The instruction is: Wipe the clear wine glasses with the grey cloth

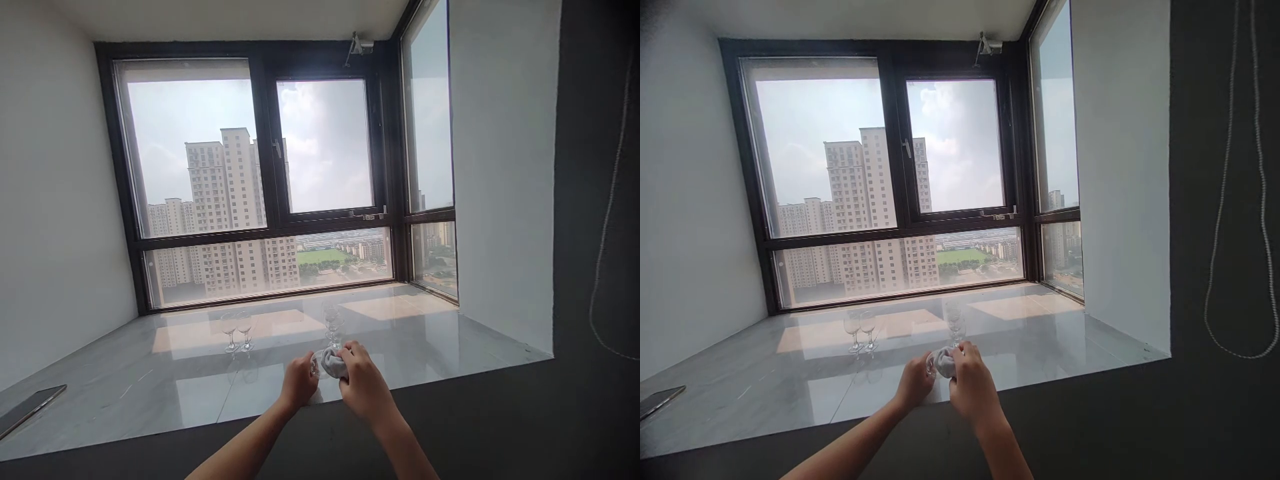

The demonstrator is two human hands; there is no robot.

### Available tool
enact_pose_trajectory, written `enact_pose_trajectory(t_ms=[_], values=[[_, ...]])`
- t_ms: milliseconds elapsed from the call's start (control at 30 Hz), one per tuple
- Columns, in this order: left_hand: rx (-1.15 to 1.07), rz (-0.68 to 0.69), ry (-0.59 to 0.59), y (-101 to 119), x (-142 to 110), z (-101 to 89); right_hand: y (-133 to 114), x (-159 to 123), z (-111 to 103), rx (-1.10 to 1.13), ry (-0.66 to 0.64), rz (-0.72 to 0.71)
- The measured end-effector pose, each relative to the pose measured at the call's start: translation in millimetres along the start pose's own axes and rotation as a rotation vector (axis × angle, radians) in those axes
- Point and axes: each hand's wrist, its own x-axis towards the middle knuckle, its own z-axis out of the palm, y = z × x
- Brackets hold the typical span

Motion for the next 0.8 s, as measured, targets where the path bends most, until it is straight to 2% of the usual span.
enact_pose_trajectory(t_ms=[300,567,633,800], values=[[0.003,-0.009,-0.005,3,0,-1.8,-7,-1,-2,0.085,0.016,-0.018],[0.015,-0.015,0.001,5,0,-3.9,2,1,3,-0.051,0.162,-0.029],[0.021,-0.011,0.004,4,0,-2.9,0,3,1,-0.085,0.135,-0.071],[0.024,-0.001,0.02,2,0,-0.1,-9,5,1,-0.118,-0.037,-0.118]])
